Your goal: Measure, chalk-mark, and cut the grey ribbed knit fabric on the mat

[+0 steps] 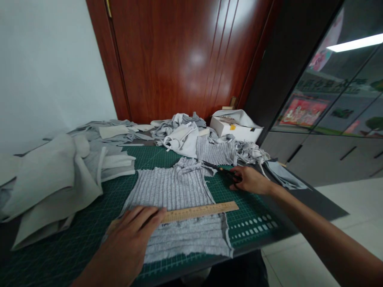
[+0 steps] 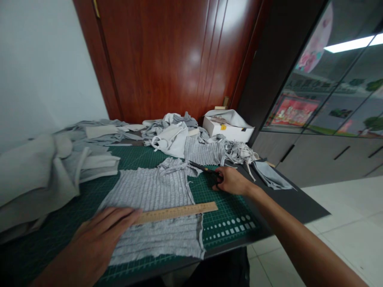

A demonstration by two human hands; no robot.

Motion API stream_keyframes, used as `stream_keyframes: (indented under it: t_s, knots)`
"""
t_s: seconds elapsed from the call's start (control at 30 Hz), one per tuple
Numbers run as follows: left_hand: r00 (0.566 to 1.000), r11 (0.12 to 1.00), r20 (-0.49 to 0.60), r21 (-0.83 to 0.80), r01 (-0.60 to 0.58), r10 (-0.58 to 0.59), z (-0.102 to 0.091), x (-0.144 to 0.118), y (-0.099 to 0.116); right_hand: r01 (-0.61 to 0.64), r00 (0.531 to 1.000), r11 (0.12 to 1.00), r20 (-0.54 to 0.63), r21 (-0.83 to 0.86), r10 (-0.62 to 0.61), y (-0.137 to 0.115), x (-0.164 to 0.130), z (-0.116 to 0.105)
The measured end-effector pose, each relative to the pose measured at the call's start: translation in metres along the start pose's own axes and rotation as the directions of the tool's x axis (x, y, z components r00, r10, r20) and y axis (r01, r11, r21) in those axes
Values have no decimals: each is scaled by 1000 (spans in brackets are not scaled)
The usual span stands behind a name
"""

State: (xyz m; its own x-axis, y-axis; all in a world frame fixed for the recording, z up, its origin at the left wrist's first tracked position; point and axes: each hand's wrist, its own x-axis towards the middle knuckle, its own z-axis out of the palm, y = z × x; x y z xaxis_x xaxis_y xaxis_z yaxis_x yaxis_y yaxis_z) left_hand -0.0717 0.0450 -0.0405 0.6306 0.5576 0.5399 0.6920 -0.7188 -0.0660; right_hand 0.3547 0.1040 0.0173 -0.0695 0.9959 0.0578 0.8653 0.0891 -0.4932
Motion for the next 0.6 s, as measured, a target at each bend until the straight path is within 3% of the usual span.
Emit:
stream_keyframes:
  t_s: [0.13, 0.3, 0.47, 0.6]
  knots:
    - [1000, 999, -15, -24, 23, -24, -6, 2, 4, 53, 999, 999, 8, -9, -53, -1, 1, 3]
    - [1000, 999, -4, -43, 19, -19, -6, 2, 5, 50, 995, 998, -83, -29, -52, 2, 17, -3]
    - [999, 999, -24, -25, 40, -41, 0, -1, 5, -31, 985, 993, -171, -112, 12, 8, 50, -26]
    - [999, 1000, -33, -4, 2, -2, -1, -1, 4, -116, 969, 981, -234, -155, 77, 9, 80, -18]
